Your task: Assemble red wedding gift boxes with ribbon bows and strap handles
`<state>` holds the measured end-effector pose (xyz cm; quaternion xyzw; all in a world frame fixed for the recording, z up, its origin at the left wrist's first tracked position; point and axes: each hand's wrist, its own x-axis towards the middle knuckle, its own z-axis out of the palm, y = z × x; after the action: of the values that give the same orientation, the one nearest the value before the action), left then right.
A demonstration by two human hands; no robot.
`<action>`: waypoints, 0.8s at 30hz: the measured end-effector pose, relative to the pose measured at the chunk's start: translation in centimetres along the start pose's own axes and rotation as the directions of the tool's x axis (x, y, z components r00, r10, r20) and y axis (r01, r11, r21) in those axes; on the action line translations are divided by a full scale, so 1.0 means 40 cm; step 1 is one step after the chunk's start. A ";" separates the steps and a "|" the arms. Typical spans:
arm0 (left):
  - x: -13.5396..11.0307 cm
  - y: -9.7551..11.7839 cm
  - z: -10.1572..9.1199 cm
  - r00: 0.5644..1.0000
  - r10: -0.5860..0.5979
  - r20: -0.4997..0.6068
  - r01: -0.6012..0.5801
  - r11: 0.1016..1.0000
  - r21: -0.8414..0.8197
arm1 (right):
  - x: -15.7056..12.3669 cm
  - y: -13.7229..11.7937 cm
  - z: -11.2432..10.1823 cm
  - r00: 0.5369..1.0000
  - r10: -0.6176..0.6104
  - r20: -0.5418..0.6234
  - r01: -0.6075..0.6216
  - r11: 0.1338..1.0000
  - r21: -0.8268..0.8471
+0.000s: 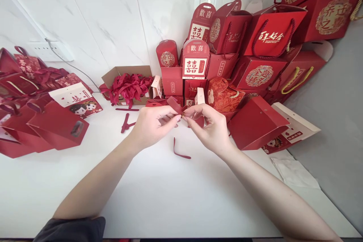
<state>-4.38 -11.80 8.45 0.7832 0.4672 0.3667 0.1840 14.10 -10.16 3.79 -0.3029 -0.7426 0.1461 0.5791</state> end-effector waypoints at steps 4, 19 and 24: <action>-0.003 0.006 0.002 0.998 0.057 -0.029 -0.055 0.995 0.083 | -0.002 -0.003 0.001 0.992 -0.122 -0.036 0.120 0.991 -0.062; -0.007 0.006 0.013 0.992 0.060 -0.115 -0.054 0.997 0.057 | -0.007 0.002 0.007 0.978 -0.204 -0.048 0.202 0.978 -0.047; -0.005 0.008 0.015 0.992 0.061 -0.113 -0.054 0.997 0.059 | -0.008 0.005 0.006 0.983 -0.183 -0.027 0.182 0.983 -0.031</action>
<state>-3.80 -12.11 8.15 0.7788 0.4643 0.4031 0.1243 13.97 -10.15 3.36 -0.2441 -0.7604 0.0772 0.5968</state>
